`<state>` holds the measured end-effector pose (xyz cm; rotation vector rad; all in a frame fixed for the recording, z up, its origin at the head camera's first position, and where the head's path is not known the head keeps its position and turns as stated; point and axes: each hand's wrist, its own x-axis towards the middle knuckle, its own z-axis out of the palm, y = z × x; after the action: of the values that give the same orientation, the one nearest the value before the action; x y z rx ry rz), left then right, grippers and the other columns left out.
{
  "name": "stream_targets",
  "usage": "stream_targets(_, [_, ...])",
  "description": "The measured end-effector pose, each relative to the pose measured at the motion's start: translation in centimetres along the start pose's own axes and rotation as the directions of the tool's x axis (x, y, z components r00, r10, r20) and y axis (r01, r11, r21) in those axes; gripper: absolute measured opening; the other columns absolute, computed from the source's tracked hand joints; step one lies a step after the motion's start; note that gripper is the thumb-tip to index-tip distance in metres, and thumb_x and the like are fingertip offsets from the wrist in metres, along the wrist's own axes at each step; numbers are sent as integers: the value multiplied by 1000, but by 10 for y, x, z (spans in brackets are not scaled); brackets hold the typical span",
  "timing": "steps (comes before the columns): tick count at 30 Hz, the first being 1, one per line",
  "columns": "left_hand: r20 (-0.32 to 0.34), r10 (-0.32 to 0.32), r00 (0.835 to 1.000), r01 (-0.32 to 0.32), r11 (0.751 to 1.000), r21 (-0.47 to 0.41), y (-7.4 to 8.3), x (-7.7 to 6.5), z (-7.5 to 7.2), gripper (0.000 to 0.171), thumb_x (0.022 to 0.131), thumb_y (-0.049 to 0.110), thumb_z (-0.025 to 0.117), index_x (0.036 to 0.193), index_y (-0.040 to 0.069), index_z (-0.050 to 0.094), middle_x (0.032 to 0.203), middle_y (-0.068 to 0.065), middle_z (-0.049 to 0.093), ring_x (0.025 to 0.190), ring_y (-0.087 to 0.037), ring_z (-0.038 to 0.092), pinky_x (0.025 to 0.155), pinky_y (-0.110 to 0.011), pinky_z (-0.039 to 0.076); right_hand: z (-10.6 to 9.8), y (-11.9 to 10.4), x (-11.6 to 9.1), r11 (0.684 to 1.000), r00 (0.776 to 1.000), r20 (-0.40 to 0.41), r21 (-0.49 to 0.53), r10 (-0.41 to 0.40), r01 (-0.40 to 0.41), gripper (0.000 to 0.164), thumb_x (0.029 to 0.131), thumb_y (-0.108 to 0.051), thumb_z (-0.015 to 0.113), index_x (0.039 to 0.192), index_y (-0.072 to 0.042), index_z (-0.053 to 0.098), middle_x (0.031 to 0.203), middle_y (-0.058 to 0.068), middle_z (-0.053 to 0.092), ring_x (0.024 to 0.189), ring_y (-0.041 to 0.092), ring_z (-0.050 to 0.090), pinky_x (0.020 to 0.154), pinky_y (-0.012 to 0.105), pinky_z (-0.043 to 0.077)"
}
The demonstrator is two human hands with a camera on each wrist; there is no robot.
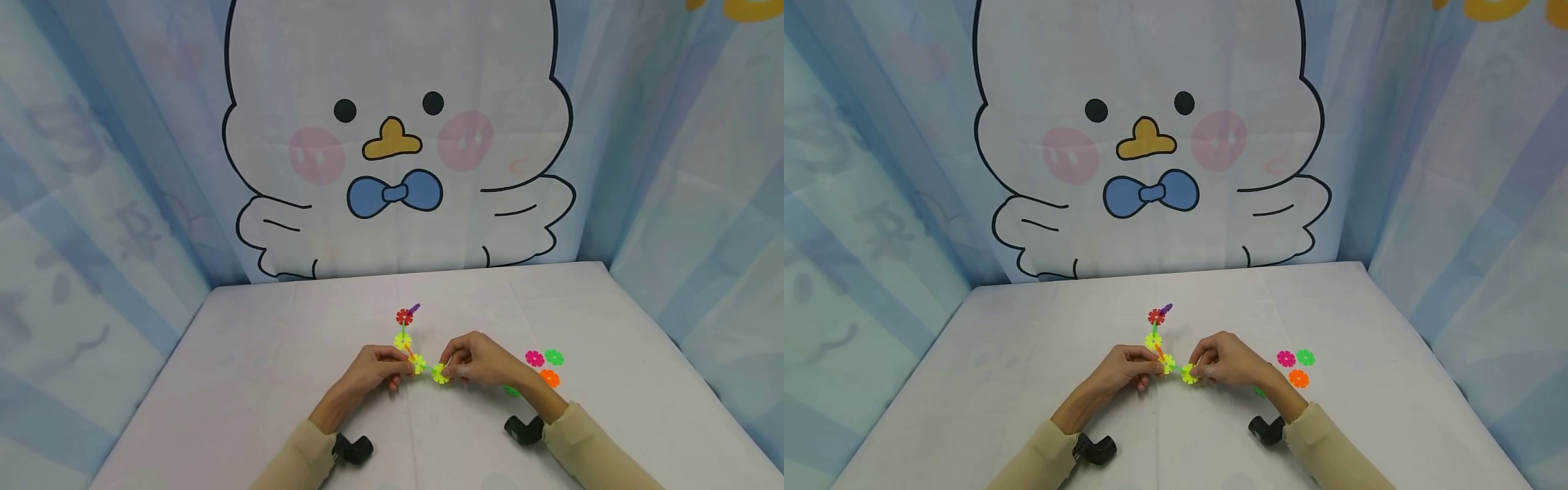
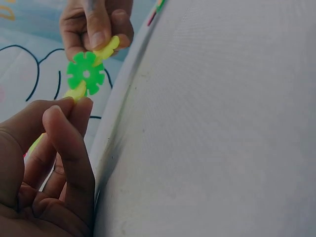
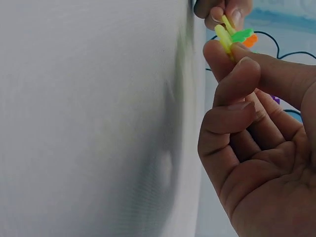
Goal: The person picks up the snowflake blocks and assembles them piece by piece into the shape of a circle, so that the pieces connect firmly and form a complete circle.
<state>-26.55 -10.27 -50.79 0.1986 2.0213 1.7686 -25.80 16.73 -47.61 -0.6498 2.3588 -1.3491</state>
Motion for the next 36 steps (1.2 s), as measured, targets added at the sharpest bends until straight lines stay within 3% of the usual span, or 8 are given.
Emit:
stream_targets(11, [-27, 5, 1000, -5, 1000, 0, -1, 2, 2, 19, 96, 15, 79, 106, 0, 76, 81, 2, 73, 60, -8, 59, 59, -20, 54, 3, 1, 2, 1000, 1000, -5, -17, 19, -19, 15, 94, -15, 80, 100, -2, 74, 79, 13, 76, 61, 13, 59, 59, 23, 54])
stream_targets(21, [-38, 31, 999, -32, 999, -29, -1, 3, 4, 25, 96, 16, 79, 112, -3, 74, 81, 1, 73, 61, -7, 61, 60, -21, 57, 4, 3, 4, 998, 998, -34, -9, 57, -58, 11, 100, -13, 73, 105, -3, 72, 83, 9, 79, 61, 14, 61, 59, 22, 50])
stream_targets(28, [29, 76, 997, -77, 997, 21, -2, 0, 4, 25, 96, 17, 79, 112, -3, 76, 86, -2, 77, 61, -8, 62, 60, -21, 57, 10, 0, 5, 999, 998, -53, 18, 29, -29, 13, 100, -10, 71, 105, 2, 69, 86, 14, 81, 56, 13, 60, 57, 22, 47])
stream_targets(36, [96, 84, 992, -93, 991, 99, -1, -1, 5, 23, 96, 17, 80, 111, -1, 79, 78, 0, 72, 63, -9, 63, 59, -20, 56, 23, -3, 7, 1000, 996, -83, -26, -19, 17, 13, 98, -15, 75, 99, -2, 71, 79, 13, 76, 57, 10, 56, 58, 22, 47])
